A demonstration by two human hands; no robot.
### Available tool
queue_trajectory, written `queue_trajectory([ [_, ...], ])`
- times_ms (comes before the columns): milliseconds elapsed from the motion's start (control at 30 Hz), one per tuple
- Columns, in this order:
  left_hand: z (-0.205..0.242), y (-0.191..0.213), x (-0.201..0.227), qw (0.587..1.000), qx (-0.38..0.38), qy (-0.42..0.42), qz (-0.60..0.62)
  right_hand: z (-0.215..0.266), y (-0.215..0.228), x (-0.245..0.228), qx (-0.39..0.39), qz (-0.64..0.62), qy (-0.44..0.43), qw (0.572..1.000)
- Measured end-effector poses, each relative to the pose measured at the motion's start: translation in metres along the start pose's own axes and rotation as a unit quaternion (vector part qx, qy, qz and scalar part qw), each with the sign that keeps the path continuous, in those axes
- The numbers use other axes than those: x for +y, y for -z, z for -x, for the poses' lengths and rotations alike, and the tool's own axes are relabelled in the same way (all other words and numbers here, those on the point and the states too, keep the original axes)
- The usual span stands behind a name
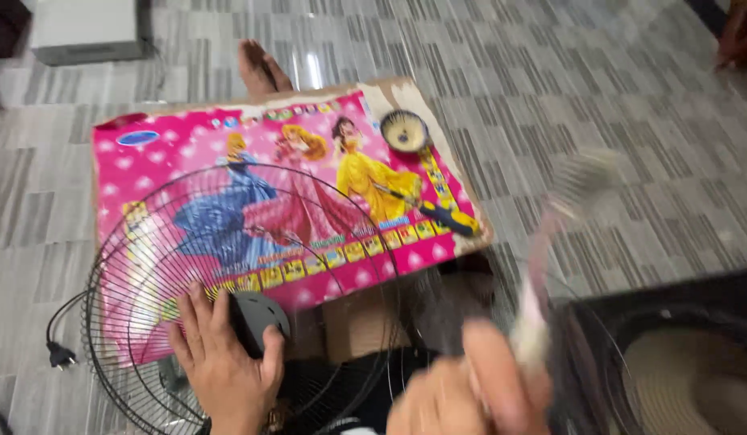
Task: Cleaning the metal guard and motor housing of an electric fan using a cotton swab and cloth
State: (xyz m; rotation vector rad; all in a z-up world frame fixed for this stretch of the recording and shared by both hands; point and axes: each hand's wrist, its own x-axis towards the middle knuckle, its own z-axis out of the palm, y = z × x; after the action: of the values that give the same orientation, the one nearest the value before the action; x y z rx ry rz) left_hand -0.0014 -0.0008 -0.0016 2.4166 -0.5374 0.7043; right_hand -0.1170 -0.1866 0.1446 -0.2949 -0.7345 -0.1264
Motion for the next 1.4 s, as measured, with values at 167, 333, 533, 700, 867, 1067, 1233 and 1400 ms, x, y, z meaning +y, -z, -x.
queue_trajectory([
  [167,-0.01,0.02,-0.01,0.998,-0.025,0.032,0.051,-0.022,0.004,-0.004,0.256,0.126,0.039,0.958],
  [333,-0.03,0.038,-0.078,0.995,0.078,0.058,0.03,0.011,0.036,-0.018,0.314,0.365,-0.047,0.875],
  [533,-0.015,0.036,-0.152,0.928,-0.07,0.358,0.075,0.034,0.05,0.022,0.26,0.775,-0.249,0.519],
  [700,0.032,0.026,-0.179,0.88,0.01,0.433,0.196,0.067,0.078,0.031,0.014,0.906,-0.242,0.348],
  [867,0.094,0.005,-0.187,0.839,0.054,0.504,0.197,0.046,0.09,0.015,0.062,0.943,-0.175,0.277],
  [1067,0.112,-0.001,-0.118,0.91,0.104,0.376,0.143,0.048,0.093,0.025,-0.025,0.941,-0.186,0.283],
  [1233,0.079,0.01,-0.065,0.984,0.065,0.169,0.002,0.045,0.103,0.026,-0.006,0.953,-0.175,0.246],
  [1400,0.05,0.001,-0.022,0.998,-0.006,0.005,-0.06,0.036,0.114,0.018,-0.036,0.952,-0.201,0.226],
])
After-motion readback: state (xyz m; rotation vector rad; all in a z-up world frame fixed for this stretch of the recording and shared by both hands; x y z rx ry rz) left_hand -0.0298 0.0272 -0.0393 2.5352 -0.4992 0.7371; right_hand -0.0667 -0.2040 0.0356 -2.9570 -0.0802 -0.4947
